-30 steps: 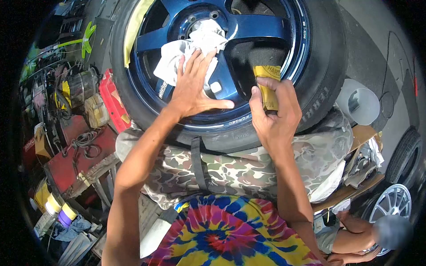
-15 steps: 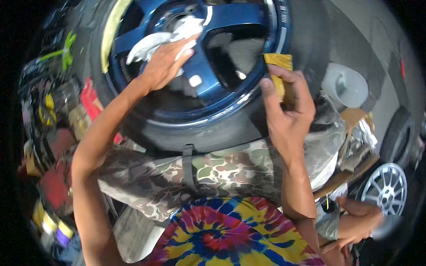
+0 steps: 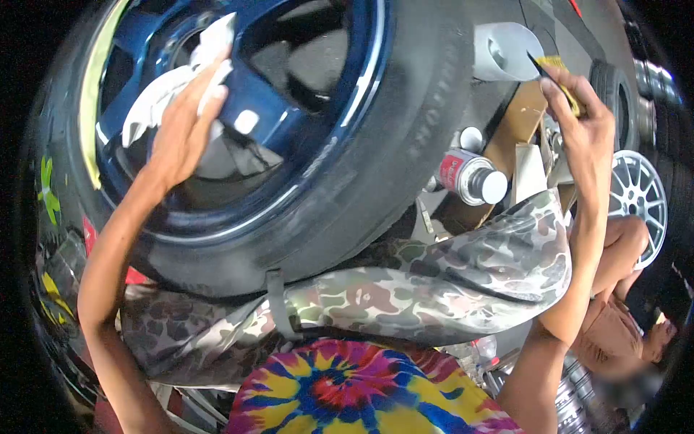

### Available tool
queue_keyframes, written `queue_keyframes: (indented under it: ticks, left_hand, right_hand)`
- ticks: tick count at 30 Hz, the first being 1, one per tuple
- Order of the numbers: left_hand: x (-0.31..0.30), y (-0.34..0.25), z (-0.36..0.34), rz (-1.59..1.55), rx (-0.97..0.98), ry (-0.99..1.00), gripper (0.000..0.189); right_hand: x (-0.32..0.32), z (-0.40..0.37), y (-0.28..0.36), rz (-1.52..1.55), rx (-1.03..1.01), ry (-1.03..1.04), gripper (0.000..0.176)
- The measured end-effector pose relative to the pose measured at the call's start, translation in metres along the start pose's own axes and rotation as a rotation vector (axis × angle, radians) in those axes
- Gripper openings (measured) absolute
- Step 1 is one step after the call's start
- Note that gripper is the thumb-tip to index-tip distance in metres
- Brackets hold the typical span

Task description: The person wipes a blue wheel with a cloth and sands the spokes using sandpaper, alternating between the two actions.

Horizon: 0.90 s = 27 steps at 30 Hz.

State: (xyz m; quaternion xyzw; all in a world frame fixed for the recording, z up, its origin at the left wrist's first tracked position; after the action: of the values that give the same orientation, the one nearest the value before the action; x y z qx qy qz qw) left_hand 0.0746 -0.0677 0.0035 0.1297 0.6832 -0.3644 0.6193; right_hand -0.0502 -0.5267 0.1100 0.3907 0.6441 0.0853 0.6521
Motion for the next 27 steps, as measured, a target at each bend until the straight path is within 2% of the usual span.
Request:
queue_keyframes:
  ticks: [2,6,10,11,14,16,18,23,27]
  left_hand:
    - [-0.004,0.001,-0.007,-0.064,-0.005,0.01,0.054]
    - [-0.007,0.007,-0.007,-0.086,0.098,0.087,0.059]
    - [-0.013,0.011,-0.021,0.008,0.146,-0.038,0.055]
    - [-0.016,0.011,-0.025,-0.012,0.187,-0.128,0.058]
    - [-0.023,0.006,-0.022,-0.035,0.109,-0.13,0.06]
    - [-0.031,-0.001,-0.022,-0.069,0.106,-0.213,0.065]
    - [-0.019,0.003,-0.022,-0.088,0.002,-0.058,0.071]
    - [-0.017,0.002,-0.016,-0.078,-0.081,-0.123,0.097]
    - [-0.02,0.001,-0.014,-0.113,-0.12,-0.131,0.101]
  right_hand:
    - [0.002,-0.019,0.048,-0.129,-0.294,-0.039,0.028]
    - [-0.012,-0.005,0.078,-0.143,-0.356,-0.062,0.025]
    - [-0.003,-0.006,0.121,-0.41,-0.479,-0.093,0.028]
    - [-0.001,-0.008,0.125,-0.401,-0.465,-0.116,0.032]
    - [0.011,-0.02,0.128,-0.328,-0.517,-0.121,0.035]
    - [0.019,-0.018,0.123,-0.364,-0.393,-0.095,0.035]
    - [0.017,-0.013,0.117,-0.326,-0.387,-0.115,0.033]
    - [0.03,-0.01,0.124,-0.359,-0.384,-0.079,0.032]
    - [0.041,-0.009,0.132,-0.36,-0.397,-0.084,0.031]
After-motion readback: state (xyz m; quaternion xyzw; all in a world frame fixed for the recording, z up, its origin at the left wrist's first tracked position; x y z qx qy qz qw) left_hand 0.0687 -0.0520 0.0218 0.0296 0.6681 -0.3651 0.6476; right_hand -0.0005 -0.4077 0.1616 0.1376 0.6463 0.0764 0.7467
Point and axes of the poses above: each hand's wrist, its own z-axis towards the middle knuckle, its own x-axis out of the palm, y = z × x, the point moved 9 cm from there along z, towards the middle knuckle, and after that the axes turned 10 degrees about z, right-handed, at the moved point
